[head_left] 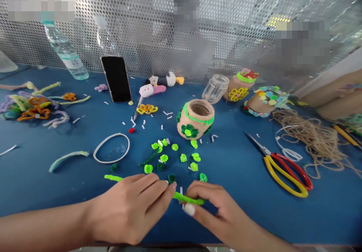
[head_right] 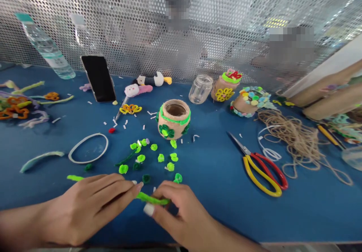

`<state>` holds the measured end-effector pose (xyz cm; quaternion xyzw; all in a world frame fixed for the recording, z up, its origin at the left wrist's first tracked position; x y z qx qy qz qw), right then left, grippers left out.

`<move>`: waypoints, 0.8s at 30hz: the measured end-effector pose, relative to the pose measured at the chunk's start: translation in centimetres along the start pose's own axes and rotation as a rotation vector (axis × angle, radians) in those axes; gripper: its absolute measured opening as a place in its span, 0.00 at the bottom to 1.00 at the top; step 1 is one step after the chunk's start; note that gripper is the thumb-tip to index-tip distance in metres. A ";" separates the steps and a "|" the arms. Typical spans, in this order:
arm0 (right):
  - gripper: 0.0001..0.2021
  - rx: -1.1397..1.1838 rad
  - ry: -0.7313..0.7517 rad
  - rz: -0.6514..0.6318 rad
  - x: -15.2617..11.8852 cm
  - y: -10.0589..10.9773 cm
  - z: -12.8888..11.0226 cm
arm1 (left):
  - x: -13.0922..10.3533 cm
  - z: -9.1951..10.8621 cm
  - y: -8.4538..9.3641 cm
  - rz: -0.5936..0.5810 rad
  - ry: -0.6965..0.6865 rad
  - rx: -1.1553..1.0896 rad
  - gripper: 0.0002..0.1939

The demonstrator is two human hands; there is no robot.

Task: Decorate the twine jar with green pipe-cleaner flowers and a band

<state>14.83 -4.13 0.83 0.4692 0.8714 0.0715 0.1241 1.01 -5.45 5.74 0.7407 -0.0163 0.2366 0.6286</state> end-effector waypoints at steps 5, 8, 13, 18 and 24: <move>0.11 -0.378 0.284 0.009 0.5 0.2 -2.5 | 0.2 -1.4 -0.5 0.061 0.228 -0.308 0.14; 0.11 -0.766 0.562 0.183 -0.2 0.7 -3.8 | -0.6 -3.7 -2.0 -0.012 0.589 -0.694 0.11; 0.16 -1.220 0.856 0.170 -1.5 -0.2 -4.9 | -1.4 -4.0 -5.0 -0.432 0.896 -1.315 0.12; 0.13 -0.958 0.672 0.209 -0.4 0.9 -5.5 | -0.2 -4.6 -2.4 -0.123 0.654 -0.793 0.09; 0.16 0.349 -0.281 -0.099 2.2 0.8 0.1 | -0.4 -0.9 0.4 0.119 0.007 0.033 0.16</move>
Point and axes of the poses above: each hand's wrist, its own x-axis towards the middle knuckle, its own y-axis out of the back of the hand, z = x × y, the point moved 6 cm from there along x, towards the middle knuckle, and after that the axes turned 2 degrees about x, right-handed, at the moved point
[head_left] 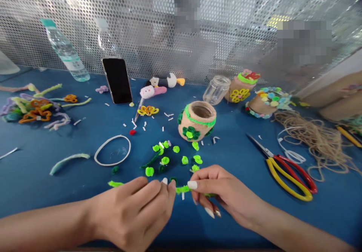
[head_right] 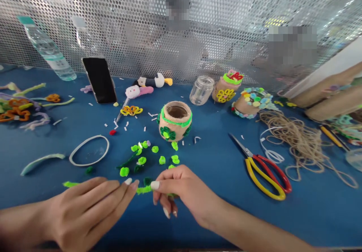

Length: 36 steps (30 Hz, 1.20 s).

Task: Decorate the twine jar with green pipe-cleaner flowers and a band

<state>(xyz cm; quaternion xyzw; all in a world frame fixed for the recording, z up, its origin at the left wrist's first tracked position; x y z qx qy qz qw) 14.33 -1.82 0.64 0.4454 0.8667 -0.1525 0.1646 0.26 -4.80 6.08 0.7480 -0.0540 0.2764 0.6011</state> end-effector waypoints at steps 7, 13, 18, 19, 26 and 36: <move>0.12 -0.396 0.256 0.090 -0.3 1.2 -2.1 | -1.2 -3.8 -1.6 -0.029 0.419 -0.297 0.11; 0.05 -0.793 0.413 0.021 0.2 -0.5 -3.4 | -0.1 -3.0 -1.9 -0.103 0.331 -0.326 0.14; 0.09 -0.634 0.408 0.082 0.9 -0.6 -3.0 | 0.3 -2.5 -2.1 -0.116 0.277 -0.218 0.13; 0.09 -0.562 0.389 0.093 0.9 -0.5 -2.8 | 0.3 -2.3 -2.1 -0.119 0.262 -0.179 0.13; 0.09 -0.220 0.255 0.240 1.6 0.3 -1.1 | 0.3 -0.4 -1.5 -0.007 0.047 0.081 0.14; 0.09 -0.292 0.291 0.191 1.5 0.2 -1.2 | -0.4 -1.4 -2.5 -0.018 0.184 -0.080 0.12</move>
Point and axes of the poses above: each hand's wrist, its own x-axis towards the middle knuckle, its own y-axis out of the back of the hand, z = x × y, the point moved 6 cm from there along x, towards the middle knuckle, and after that the axes turned 2 degrees about x, right-handed, at the moved point
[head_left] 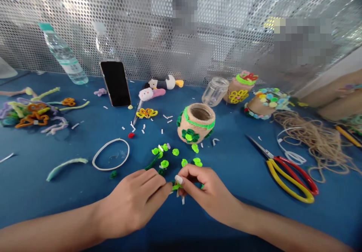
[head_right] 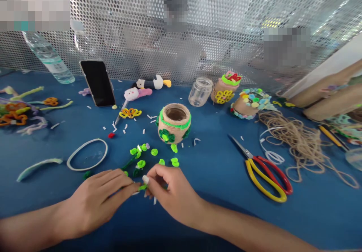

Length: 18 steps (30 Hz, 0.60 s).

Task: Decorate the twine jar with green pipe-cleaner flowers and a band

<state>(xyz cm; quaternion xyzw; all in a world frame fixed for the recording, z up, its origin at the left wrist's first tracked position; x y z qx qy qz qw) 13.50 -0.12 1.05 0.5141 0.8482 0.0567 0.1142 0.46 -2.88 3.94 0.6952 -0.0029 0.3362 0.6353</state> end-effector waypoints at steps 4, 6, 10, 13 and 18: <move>0.08 0.183 -0.141 -0.153 0.0 -0.4 0.8 | -0.5 -0.6 -0.4 -0.001 0.052 -0.015 0.12; 0.07 0.184 -0.177 -0.198 0.1 -0.3 1.0 | -0.8 -0.5 -0.4 -0.005 0.029 0.042 0.11; 0.06 -0.002 -0.122 -0.209 0.3 0.1 0.5 | -0.7 -0.4 -0.2 -0.014 0.002 0.117 0.10; 0.05 -0.287 0.056 -0.155 0.1 0.2 -0.2 | -0.2 -0.2 -0.1 -0.013 -0.038 0.160 0.13; 0.08 -0.982 0.504 -0.009 -1.0 -1.5 -0.7 | 0.3 0.0 -0.6 -0.037 -0.014 0.188 0.13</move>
Point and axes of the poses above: each hand's wrist, its own x-axis towards the middle knuckle, its own y-axis out of the back of the hand, z = x × y, the point moved 6 cm from there along x, towards the middle knuckle, and after that the axes turned 2 degrees about x, right-handed, at the moved point
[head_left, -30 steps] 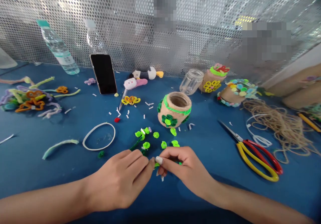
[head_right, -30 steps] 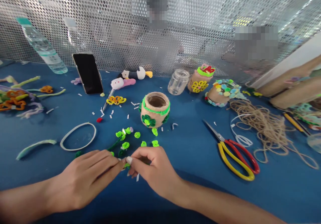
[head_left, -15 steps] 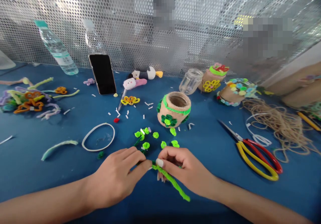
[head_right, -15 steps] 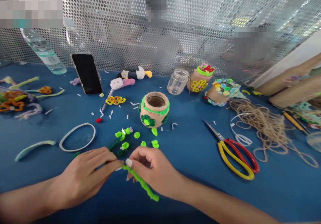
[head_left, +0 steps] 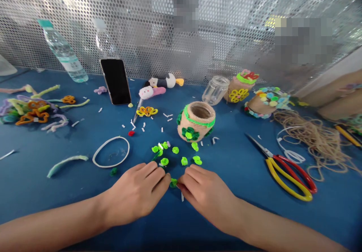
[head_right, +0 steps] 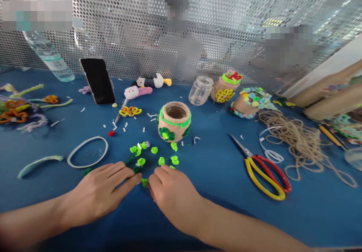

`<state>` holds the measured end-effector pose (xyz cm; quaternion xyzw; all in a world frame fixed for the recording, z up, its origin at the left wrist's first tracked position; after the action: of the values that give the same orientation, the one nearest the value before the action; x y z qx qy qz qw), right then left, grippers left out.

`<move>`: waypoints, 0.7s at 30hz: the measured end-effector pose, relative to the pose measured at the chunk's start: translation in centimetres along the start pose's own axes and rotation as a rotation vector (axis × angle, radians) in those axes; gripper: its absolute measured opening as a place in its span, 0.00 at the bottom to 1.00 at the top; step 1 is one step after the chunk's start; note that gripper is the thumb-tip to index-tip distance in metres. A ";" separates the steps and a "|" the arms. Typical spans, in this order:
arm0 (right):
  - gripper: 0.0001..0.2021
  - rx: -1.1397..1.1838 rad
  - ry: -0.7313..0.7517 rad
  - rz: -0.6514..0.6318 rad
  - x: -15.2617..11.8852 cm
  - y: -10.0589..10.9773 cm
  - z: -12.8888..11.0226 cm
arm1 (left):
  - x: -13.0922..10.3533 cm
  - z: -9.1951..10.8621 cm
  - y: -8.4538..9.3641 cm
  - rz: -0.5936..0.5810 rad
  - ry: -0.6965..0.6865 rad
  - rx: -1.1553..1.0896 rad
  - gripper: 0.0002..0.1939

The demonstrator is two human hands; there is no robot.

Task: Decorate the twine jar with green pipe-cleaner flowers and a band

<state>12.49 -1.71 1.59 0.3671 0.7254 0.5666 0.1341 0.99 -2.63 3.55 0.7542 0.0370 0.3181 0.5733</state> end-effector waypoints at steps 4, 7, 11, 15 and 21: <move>0.13 -0.110 0.029 0.118 -0.2 -0.2 -0.3 | 0.0 1.1 0.8 0.096 -0.026 0.040 0.12; 0.11 0.138 -0.054 0.161 0.0 0.3 0.3 | -0.3 2.1 1.7 0.176 -0.118 0.104 0.12; 0.07 0.512 -0.209 0.103 0.3 0.6 1.2 | -0.8 2.7 1.9 0.187 -0.204 0.157 0.11; 0.04 0.955 -0.424 0.008 0.2 -0.3 2.3 | -1.0 2.4 1.9 0.206 -0.216 0.142 0.11; 0.11 1.456 -0.532 0.000 0.0 -1.6 2.6 | -1.1 1.1 2.0 0.240 -0.123 0.001 0.09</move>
<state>13.44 0.06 -0.71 0.4862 0.8585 -0.1603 0.0287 0.10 -4.66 4.66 0.7717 -0.0884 0.3376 0.5318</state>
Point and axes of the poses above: each hand's wrist, its own x-axis towards the middle knuckle, its own y-axis out of the back of the hand, z = x × y, the point moved 6 cm from there along x, towards the middle knuckle, and after that the axes turned 2 degrees about x, right-handed, at the moved point
